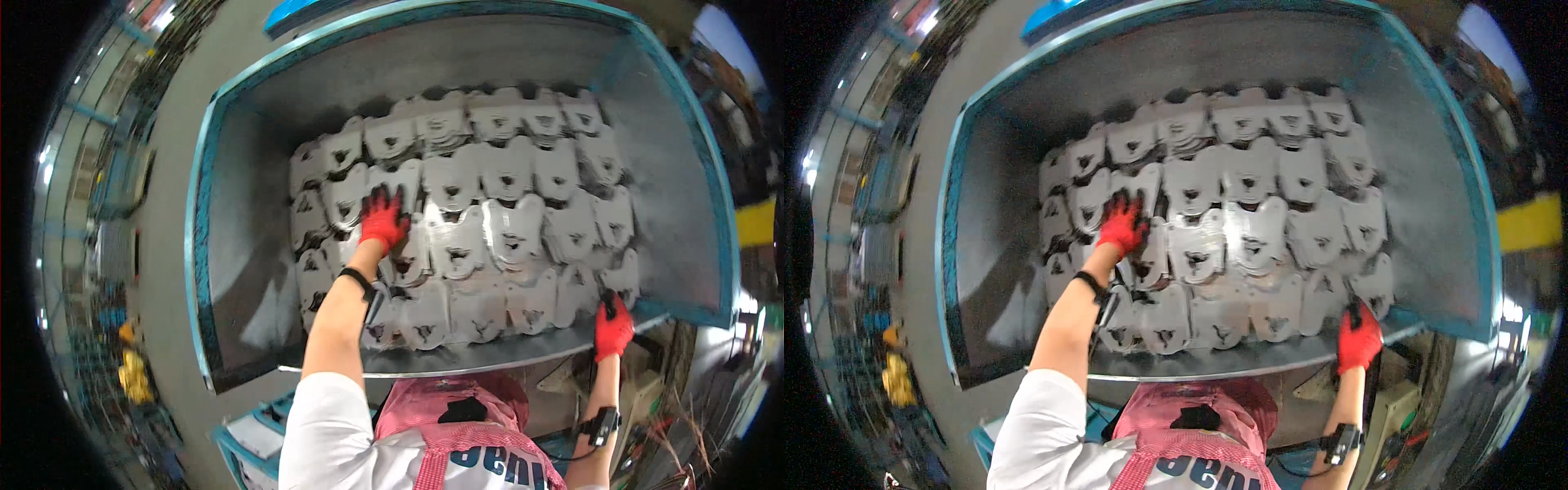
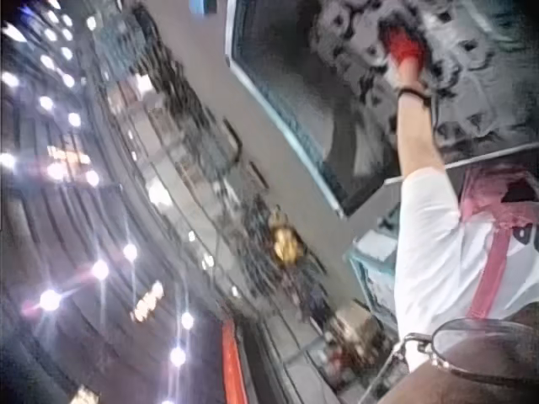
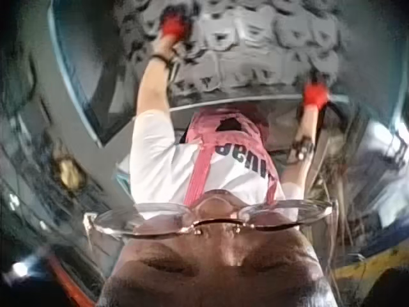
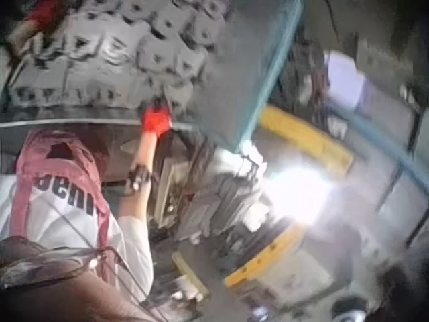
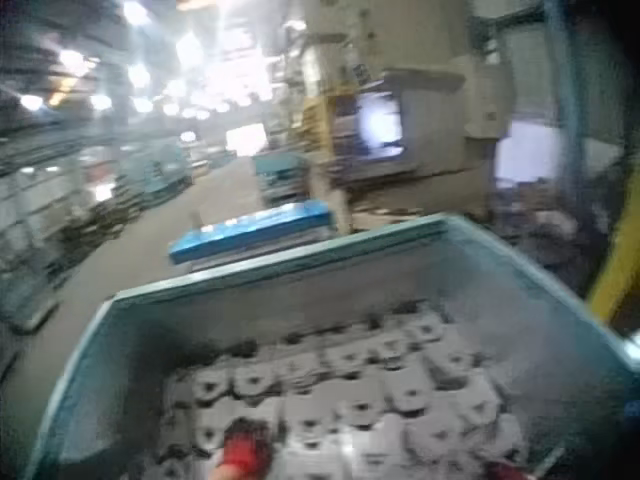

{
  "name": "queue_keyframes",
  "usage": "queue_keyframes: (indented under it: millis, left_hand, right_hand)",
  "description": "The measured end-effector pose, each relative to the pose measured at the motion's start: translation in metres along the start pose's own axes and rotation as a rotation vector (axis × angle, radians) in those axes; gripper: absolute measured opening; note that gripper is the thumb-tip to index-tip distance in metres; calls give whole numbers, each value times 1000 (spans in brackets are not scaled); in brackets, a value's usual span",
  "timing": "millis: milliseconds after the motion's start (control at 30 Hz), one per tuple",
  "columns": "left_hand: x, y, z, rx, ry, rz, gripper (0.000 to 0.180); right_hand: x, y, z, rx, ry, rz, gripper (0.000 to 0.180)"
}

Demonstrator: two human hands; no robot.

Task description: Operating a stamping press to form metal parts and organizing the results into bins.

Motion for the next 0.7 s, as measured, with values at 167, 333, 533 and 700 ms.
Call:
queue_keyframes:
  millis: [167, 333, 533, 700]
  left_hand:
    - [68, -43, -31, 94, 35, -133, 63]
    - [217, -64, -117, -152, 423, -497, 58]
    - [320, -20, -209, -235, 661, -432, 67]
    - [416, -72, -282, -169, 563, 208, 73]
  right_hand:
    - [-1, -5, 10, 41, 39, -6, 43]
    - [35, -14, 13, 204, -95, 101, 31]
    - [93, -66, -132, 485, -78, 415, 47]
    - [236, -120, -330, 93, 672, 305, 49]
Point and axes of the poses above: each hand's wrist, its own z-axis towards the middle knuckle, its own y-axis out of the palm, x = y × z, the point moved 2 cm from there along z, towards the middle knuckle, and after that the axes turned 13 degrees about x, right-handed, at the moved point
